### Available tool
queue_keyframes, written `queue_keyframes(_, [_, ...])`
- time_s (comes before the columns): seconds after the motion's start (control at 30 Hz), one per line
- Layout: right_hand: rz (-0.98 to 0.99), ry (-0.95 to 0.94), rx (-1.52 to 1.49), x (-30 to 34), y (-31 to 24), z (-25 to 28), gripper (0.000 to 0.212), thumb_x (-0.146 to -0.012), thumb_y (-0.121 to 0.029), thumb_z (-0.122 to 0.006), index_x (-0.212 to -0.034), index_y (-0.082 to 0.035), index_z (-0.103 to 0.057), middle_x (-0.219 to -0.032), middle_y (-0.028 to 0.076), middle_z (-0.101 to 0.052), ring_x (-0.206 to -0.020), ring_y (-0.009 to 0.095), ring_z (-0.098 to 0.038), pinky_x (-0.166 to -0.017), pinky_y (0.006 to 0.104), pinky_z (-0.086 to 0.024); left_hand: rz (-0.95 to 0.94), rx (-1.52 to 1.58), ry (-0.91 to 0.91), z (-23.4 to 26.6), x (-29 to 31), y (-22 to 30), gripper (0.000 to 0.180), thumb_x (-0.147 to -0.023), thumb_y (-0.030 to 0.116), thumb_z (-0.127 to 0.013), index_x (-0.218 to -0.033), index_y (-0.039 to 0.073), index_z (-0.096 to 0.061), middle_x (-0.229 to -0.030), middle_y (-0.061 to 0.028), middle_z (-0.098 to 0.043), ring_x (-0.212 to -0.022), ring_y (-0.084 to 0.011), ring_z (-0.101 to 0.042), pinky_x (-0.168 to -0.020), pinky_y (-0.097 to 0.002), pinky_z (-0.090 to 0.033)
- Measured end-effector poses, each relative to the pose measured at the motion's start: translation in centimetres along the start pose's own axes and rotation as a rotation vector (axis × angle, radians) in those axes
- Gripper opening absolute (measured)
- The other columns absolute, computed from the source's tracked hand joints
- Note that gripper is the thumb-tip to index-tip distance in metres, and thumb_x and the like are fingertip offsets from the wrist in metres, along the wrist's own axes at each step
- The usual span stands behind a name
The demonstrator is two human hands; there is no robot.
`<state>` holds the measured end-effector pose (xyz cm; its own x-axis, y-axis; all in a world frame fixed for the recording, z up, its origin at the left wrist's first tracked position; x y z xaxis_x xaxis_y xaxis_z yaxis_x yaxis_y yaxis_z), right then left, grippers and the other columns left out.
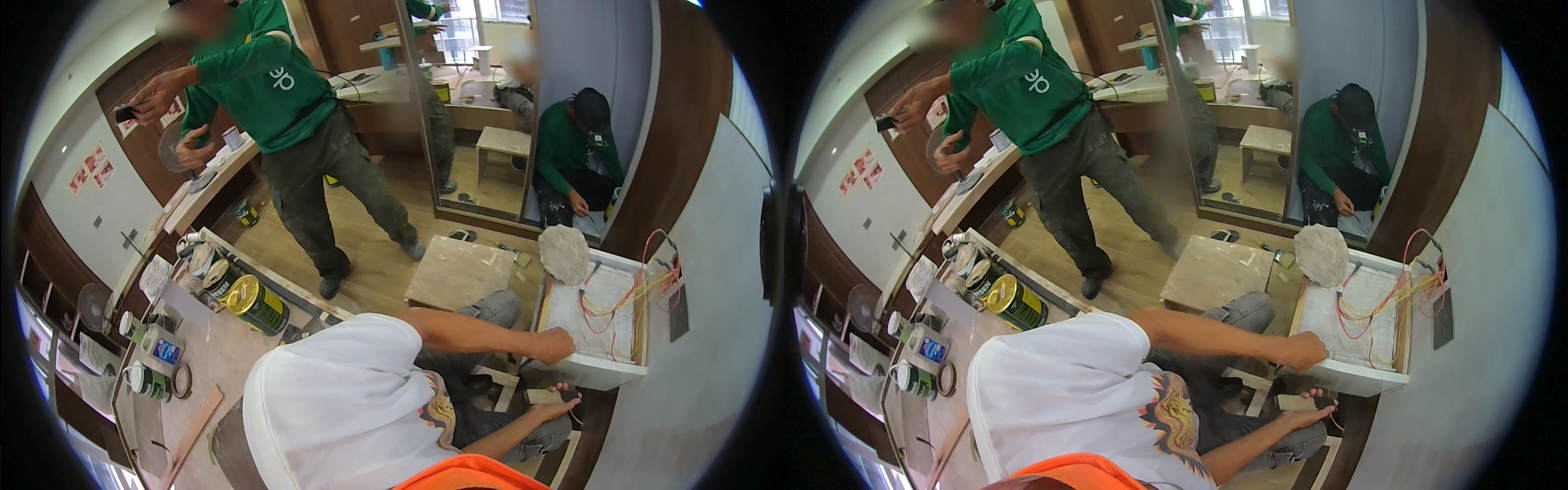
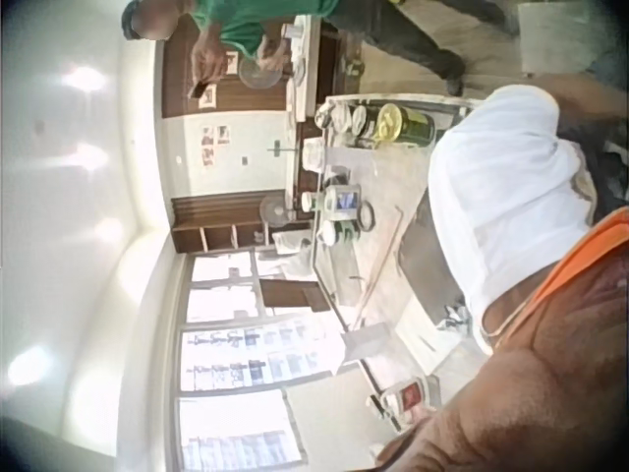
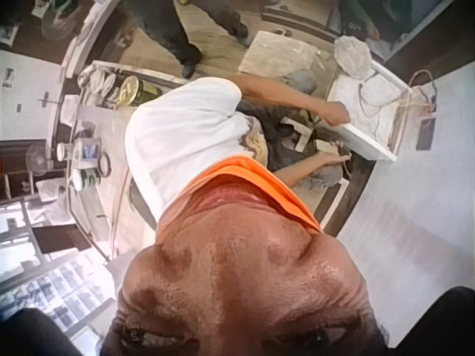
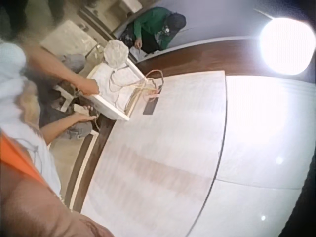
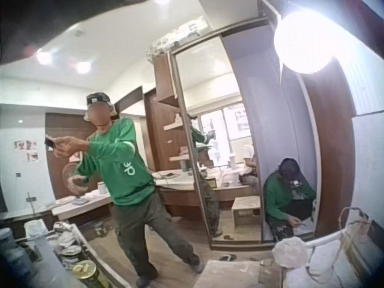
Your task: The person sands the edges and corners of a white cabinet using a sanding block. They work on multiple sections of the cabinet, including the top edge and side panels, while seated on the floor.
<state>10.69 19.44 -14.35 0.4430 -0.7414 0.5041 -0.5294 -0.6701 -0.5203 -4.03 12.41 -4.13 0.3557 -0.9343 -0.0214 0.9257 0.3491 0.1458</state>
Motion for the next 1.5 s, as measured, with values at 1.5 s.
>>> queue_keyframes(1.5, [0.058, 0.043, 0.042, -1.3, 0.7, -0.7, 0.062, -0.095, -0.065, -0.055, -0.106, -0.005, -0.058, -0.087, 0.006, -0.056, -0.072, 0.014, -0.052, -0.060, 0.0256, -0.043, -0.076, -0.150, 0.196, -0.8, -0.4, 2.2, 0.012, -0.070, 0.016, -0.070, -0.071, 0.005, -0.075, -0.073, -0.0150, -0.072, -0.073, -0.0290, -0.073, -0.065, -0.0407, -0.055])
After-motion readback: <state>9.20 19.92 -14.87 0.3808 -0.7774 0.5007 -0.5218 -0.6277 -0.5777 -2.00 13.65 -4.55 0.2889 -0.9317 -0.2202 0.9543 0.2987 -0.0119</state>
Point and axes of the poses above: each hand's wrist, its own x-axis away from the middle knuckle, its own z-axis out of the back of the hand, y = z × x, the point moved 1 cm from there along -x, towards the middle knuckle
